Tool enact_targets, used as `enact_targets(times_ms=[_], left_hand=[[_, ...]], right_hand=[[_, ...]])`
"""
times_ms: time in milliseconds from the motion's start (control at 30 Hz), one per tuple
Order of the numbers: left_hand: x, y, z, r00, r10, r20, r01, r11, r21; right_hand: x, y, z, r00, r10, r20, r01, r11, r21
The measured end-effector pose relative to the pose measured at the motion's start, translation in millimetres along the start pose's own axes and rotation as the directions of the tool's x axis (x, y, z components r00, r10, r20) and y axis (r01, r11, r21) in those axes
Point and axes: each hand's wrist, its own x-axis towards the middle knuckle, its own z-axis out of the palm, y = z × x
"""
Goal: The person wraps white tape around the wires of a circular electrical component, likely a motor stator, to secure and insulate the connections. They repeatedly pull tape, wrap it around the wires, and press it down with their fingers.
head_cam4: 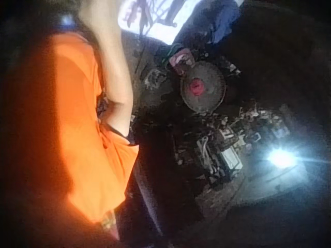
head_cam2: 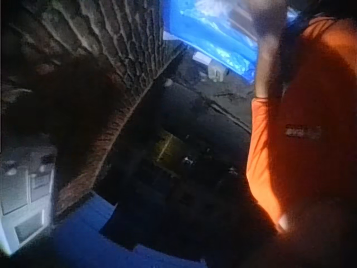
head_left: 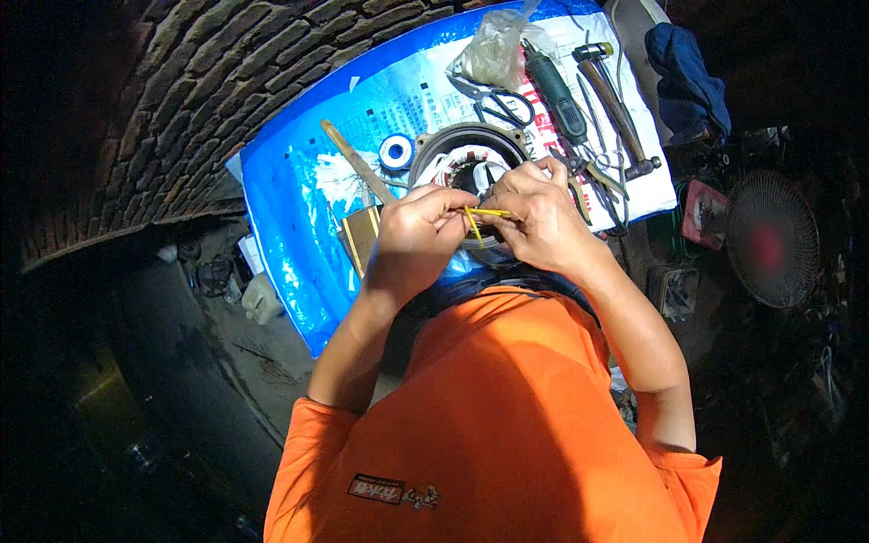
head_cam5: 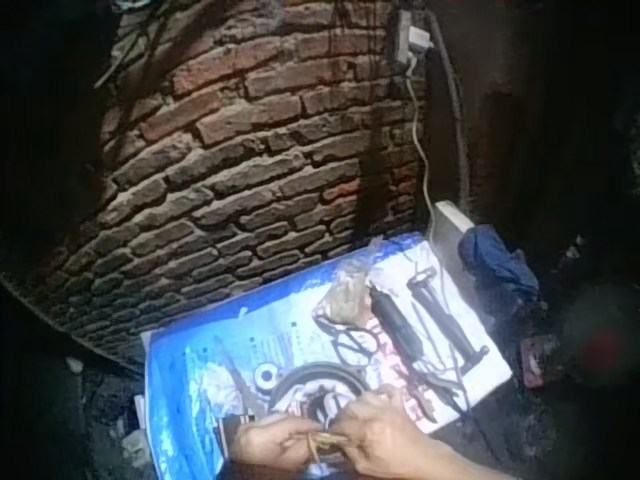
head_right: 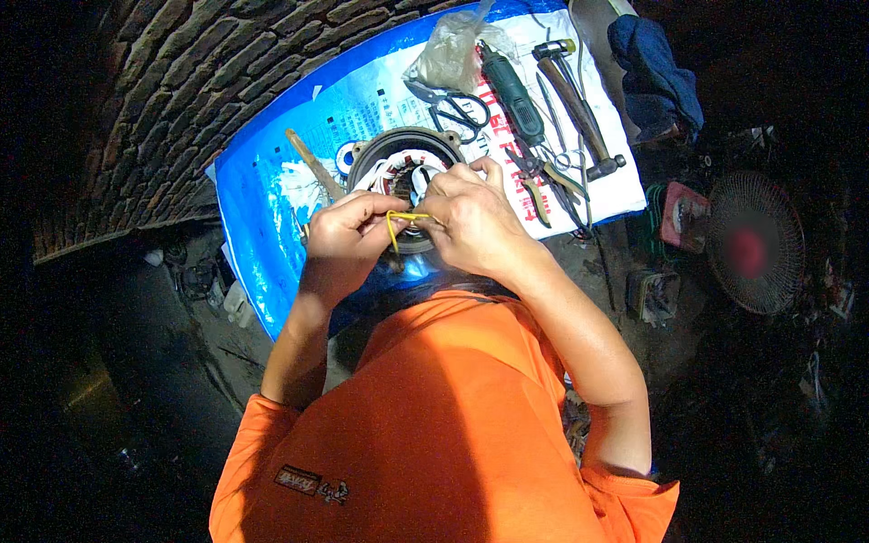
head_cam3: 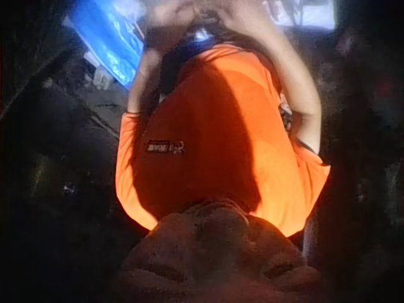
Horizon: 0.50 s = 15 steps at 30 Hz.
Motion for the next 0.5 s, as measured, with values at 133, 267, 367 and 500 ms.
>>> enact_targets(times_ms=[133, 267, 367, 500], left_hand=[[3.5, 1.3, 1.5, 0.999, 0.036, -0.010, -0.036, 0.999, 0.008], [-1.4, -0.3, 4.6, 0.996, -0.071, -0.049, 0.071, 0.997, 0.004], [-4.1, -5.2, 7.3, 0.985, -0.170, -0.036, 0.164, 0.979, -0.124], [-4.7, 6.3, 12.8, 0.989, -0.127, -0.078, 0.126, 0.992, -0.014]], right_hand=[[-1.6, -2.2, 7.6, 0.999, 0.018, -0.033, -0.019, 0.999, -0.034], [-3.8, -0.8, 6.5, 0.999, 0.028, -0.035, -0.026, 0.998, 0.053], [-5.3, -1.1, 9.2, 0.998, 0.031, -0.056, -0.027, 0.998, 0.063], [-4.0, -5.4, 11.8, 0.997, -0.032, -0.074, 0.022, 0.991, -0.132]])
